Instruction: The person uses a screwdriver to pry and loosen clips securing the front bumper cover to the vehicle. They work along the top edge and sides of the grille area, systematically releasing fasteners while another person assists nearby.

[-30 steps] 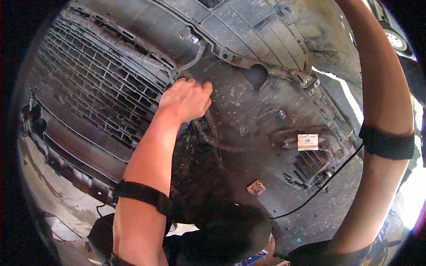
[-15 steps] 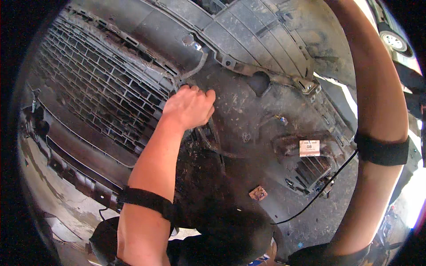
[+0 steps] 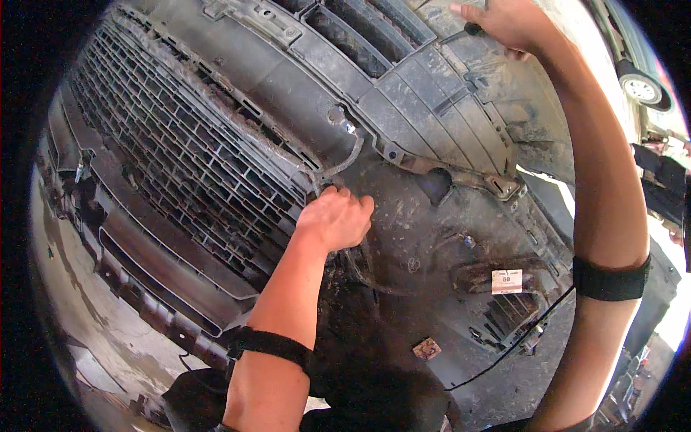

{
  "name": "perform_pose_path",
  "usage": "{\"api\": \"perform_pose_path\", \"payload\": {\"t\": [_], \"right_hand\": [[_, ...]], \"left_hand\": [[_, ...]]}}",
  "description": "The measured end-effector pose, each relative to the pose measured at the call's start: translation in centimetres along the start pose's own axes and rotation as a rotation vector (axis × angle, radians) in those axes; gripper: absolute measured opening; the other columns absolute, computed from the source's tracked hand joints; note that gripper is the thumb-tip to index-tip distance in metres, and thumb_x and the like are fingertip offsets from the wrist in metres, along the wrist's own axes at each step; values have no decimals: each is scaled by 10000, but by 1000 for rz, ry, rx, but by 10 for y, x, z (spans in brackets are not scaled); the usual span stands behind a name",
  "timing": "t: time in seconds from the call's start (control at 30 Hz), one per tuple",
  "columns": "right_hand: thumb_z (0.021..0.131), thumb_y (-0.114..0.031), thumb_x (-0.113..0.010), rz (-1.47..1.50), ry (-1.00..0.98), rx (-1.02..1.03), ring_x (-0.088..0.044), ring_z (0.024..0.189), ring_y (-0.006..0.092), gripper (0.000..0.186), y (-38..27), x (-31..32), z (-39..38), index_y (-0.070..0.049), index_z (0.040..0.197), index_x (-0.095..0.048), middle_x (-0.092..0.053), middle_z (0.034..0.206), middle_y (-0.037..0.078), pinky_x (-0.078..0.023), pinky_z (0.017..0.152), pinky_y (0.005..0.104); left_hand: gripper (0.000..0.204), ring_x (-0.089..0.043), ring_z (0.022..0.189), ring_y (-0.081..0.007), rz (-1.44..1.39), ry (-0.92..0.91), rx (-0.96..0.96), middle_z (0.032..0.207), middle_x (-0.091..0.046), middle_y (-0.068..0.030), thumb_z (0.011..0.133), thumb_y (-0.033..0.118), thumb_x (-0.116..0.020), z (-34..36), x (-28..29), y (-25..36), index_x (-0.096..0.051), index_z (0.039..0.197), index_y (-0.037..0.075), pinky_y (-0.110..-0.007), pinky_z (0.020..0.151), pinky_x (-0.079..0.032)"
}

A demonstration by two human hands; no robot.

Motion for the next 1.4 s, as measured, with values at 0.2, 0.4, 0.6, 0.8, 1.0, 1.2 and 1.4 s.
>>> {"api": "perform_pose_path", "payload": {"t": [0.2,0.4,0.6,0.8,1.0,1.2,1.4], "right_hand": [[862,-187,-543,-219,131,314,-607,820,383,205,11,-16,1,11,866,-598,-600,793,215,-481,731,428],[728,-45,-675,212,312,383,-589,783,375,169,12,-9,-17,29,840,-573,-596,786,213,-458,736,433],[752,-106,-696,57,8,-13,-618,747,394,202,7,-11,-20,53,775,-574,-619,769,232,-477,723,455],[774,-54,-621,95,301,282,-636,803,401,123,12,-15,-32,18,872,-597,-645,861,223,-498,749,456],[777,-47,-557,-329,-121,49,-672,911,334,208,4,-35,-32,-34,934,-691,-680,985,189,-532,797,437],[854,-193,-544,-54,-177,-63,-647,981,370,247,-19,-91,-22,-36,1018,-643,-660,1039,216,-521,833,465],[840,-182,-542,292,-2,-287,-660,990,328,248,-34,-126,-2,-56,989,-694,-675,1049,186,-532,837,430]], "left_hand": [[336,-645,843,-304,23,-109,42,838,-675,-150,879,331,-528,1,4,2,-565,996,18,-418,773,-493],[269,-656,785,-294,-28,-11,5,786,-677,-137,857,257,-538,-2,6,2,-600,976,24,-403,744,-480],[195,-654,755,-278,2,49,-1,735,-670,-129,842,245,-554,-1,4,2,-578,859,52,-396,705,-486],[202,-653,753,-280,16,54,0,729,-668,-129,847,252,-556,-1,3,2,-579,859,51,-396,712,-486],[244,-650,774,-281,9,63,0,765,-672,-132,851,281,-576,-3,3,2,-576,897,41,-398,746,-482],[294,-645,845,-285,11,-68,2,810,-679,-131,879,312,-546,-1,5,1,-574,932,24,-402,788,-477],[342,-611,967,-318,46,-266,38,938,-663,-158,902,340,-492,3,8,3,-530,1010,18,-427,855,-470]]}}
Point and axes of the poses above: each hand's wrist, its own z-axis towards the middle knuckle, its own x-axis out of the back of the hand, y = z × x, the point moved 2 cm from there along z, towards the middle knuckle
